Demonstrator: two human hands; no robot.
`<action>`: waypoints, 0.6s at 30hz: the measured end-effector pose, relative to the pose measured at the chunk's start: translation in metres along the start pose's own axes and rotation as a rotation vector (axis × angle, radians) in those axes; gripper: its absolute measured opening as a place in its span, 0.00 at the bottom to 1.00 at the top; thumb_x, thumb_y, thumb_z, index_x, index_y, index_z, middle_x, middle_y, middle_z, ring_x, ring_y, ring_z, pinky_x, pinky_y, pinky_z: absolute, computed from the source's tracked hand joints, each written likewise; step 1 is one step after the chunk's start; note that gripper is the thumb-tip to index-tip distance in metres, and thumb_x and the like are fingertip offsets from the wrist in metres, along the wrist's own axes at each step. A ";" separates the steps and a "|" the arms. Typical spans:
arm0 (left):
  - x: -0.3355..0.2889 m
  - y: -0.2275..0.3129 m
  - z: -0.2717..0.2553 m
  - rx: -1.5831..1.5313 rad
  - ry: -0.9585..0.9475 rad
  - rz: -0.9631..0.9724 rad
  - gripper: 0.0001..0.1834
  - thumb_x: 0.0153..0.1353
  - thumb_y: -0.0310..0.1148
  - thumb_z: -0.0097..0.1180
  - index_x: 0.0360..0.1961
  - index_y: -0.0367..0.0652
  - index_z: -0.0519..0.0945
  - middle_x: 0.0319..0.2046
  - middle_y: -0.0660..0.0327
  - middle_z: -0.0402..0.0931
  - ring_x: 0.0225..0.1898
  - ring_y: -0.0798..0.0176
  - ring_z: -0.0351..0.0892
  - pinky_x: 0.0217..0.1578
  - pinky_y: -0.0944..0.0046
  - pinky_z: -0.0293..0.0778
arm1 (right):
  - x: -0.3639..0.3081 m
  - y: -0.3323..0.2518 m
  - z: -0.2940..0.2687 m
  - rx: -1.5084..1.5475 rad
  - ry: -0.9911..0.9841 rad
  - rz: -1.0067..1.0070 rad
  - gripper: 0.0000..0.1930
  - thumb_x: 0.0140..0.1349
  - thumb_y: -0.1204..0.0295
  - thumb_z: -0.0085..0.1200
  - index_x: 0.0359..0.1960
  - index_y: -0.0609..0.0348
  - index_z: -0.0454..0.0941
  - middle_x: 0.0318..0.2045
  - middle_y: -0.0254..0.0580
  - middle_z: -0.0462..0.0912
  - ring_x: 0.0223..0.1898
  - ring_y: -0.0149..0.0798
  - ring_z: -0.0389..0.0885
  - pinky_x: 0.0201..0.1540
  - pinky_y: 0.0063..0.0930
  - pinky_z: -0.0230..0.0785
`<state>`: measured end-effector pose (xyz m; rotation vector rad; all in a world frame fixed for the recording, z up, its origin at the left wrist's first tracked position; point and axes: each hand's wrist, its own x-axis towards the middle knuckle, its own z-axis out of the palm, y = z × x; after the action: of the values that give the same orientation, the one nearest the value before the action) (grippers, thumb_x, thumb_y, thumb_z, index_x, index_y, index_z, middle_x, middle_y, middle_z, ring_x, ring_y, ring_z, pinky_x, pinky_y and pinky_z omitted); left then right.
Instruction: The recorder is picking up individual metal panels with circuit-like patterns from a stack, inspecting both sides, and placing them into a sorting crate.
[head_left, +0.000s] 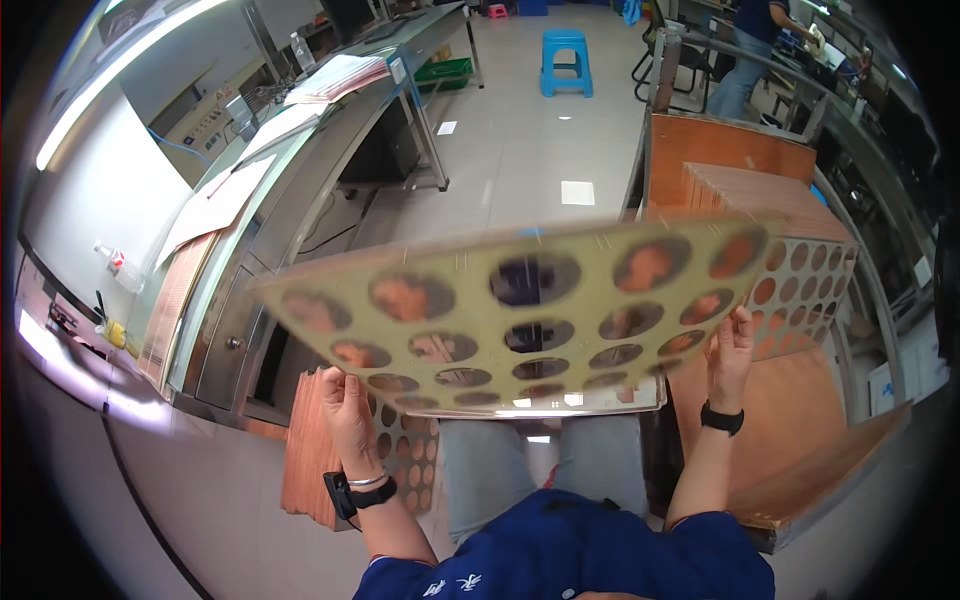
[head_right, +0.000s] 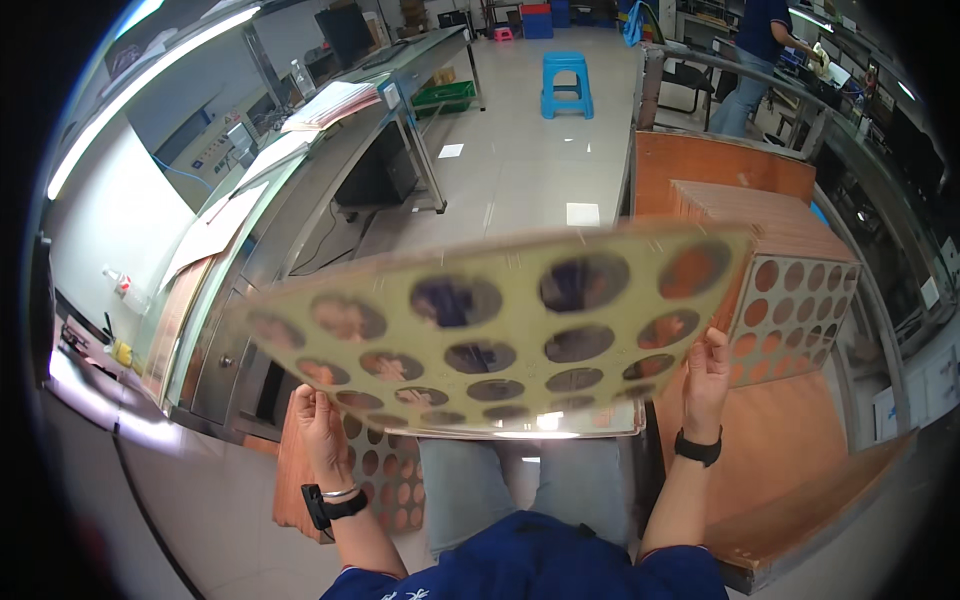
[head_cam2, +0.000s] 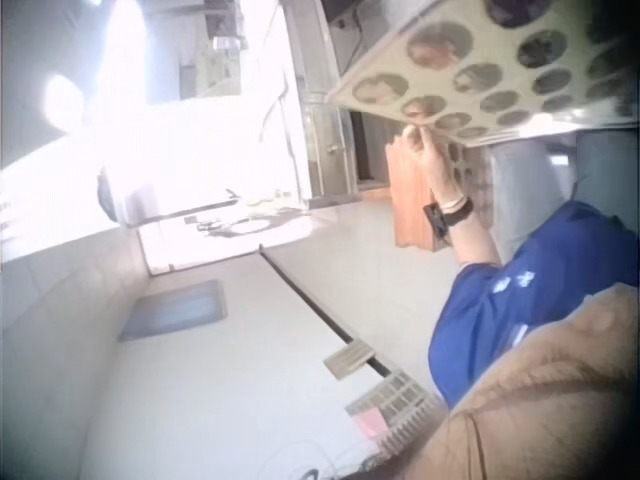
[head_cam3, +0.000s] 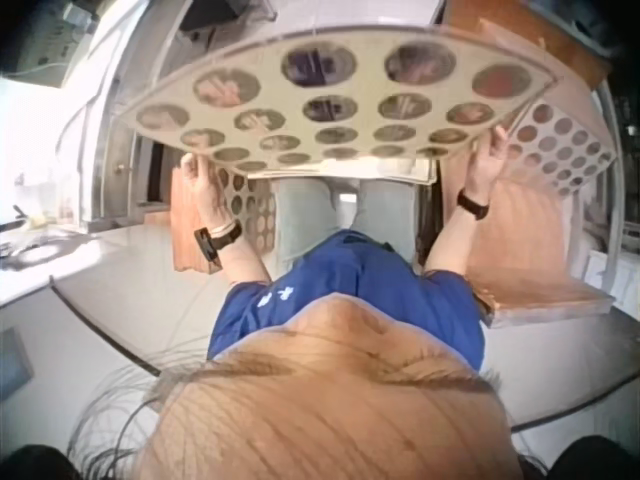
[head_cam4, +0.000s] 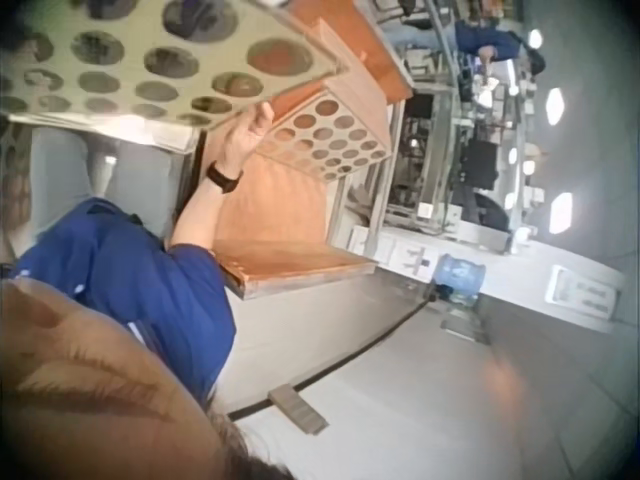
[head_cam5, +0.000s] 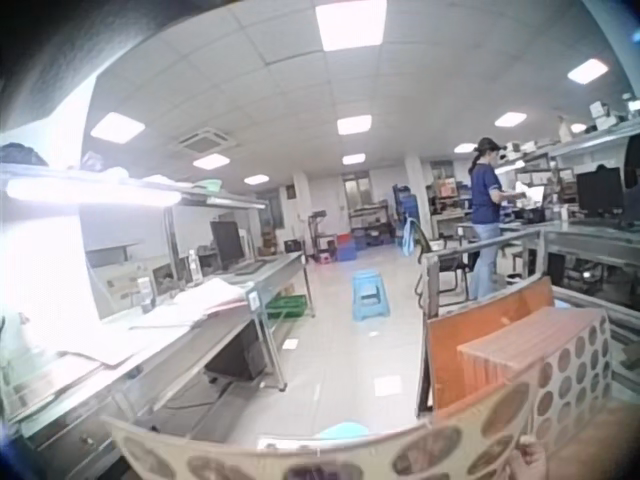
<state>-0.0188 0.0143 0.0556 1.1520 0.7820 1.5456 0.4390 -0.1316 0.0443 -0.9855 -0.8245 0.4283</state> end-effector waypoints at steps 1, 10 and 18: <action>0.001 0.000 0.006 -0.034 0.005 0.100 0.06 0.63 0.31 0.51 0.40 0.42 0.73 0.40 0.63 0.74 0.43 0.71 0.73 0.41 0.69 0.73 | 0.001 0.002 -0.002 0.020 0.008 0.000 0.12 0.66 0.67 0.48 0.48 0.58 0.71 0.47 0.35 0.75 0.49 0.28 0.70 0.57 0.26 0.61; -0.002 0.000 0.058 -0.421 0.134 -0.095 0.23 0.65 0.30 0.43 0.61 0.45 0.59 0.57 0.52 0.65 0.53 0.59 0.73 0.46 0.58 0.80 | -0.019 0.003 0.039 0.786 0.069 0.412 0.12 0.63 0.71 0.46 0.48 0.50 0.71 0.47 0.41 0.76 0.44 0.38 0.79 0.43 0.33 0.80; -0.021 -0.010 0.030 -0.490 0.038 -0.240 0.26 0.66 0.43 0.40 0.61 0.41 0.59 0.58 0.52 0.64 0.54 0.57 0.72 0.50 0.55 0.75 | -0.013 0.002 0.023 0.648 -0.193 0.697 0.24 0.70 0.64 0.36 0.64 0.62 0.56 0.56 0.43 0.69 0.54 0.33 0.71 0.52 0.28 0.70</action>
<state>0.0131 -0.0056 0.0506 0.6462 0.5022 1.4506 0.4133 -0.1260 0.0440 -0.5939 -0.4302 1.3158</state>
